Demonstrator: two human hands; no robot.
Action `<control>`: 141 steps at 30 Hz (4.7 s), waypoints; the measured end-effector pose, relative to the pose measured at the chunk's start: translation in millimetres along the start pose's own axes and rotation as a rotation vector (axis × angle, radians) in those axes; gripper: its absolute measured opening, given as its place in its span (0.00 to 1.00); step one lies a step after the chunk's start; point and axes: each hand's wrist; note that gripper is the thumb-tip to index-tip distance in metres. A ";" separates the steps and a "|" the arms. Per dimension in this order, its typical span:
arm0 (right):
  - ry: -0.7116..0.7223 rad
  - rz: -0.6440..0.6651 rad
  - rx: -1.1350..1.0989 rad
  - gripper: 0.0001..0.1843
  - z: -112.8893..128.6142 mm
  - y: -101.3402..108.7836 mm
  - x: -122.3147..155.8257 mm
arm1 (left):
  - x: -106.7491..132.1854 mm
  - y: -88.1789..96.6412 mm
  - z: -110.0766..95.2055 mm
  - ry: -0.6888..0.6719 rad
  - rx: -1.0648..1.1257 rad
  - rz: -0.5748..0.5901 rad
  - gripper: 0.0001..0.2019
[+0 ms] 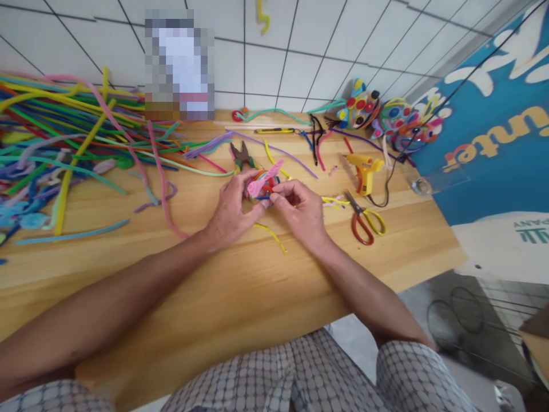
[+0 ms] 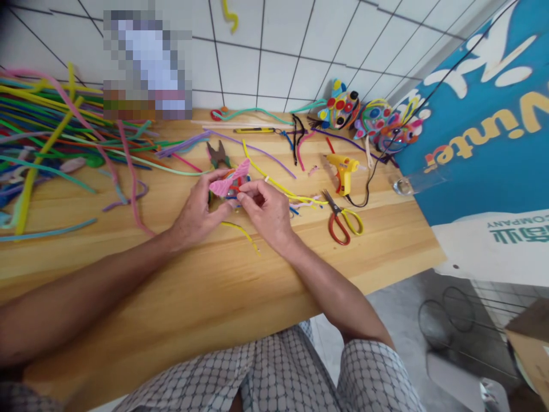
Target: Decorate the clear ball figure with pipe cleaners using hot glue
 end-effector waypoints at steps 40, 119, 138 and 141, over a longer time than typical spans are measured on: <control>0.264 0.071 0.224 0.07 -14.4 15.8 0.8 | -7.2 4.7 -9.0 0.158 0.075 -0.027 0.17; 0.115 -0.023 0.082 0.09 -9.4 -7.9 -2.2 | -10.5 2.0 -17.7 0.177 0.171 -0.066 0.10; 0.191 0.062 0.132 0.06 -14.4 2.5 3.8 | -8.8 -1.1 -12.6 0.197 0.203 -0.091 0.13; 0.194 0.063 0.125 0.06 -17.5 5.9 5.9 | -6.6 -0.2 -12.9 0.169 0.207 -0.053 0.14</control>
Point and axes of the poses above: each hand's wrist, its own x-axis away from the middle knuckle, its own y-axis out of the back of the hand, z = x × y, and after that the axes turned 15 degrees about z, right-handed
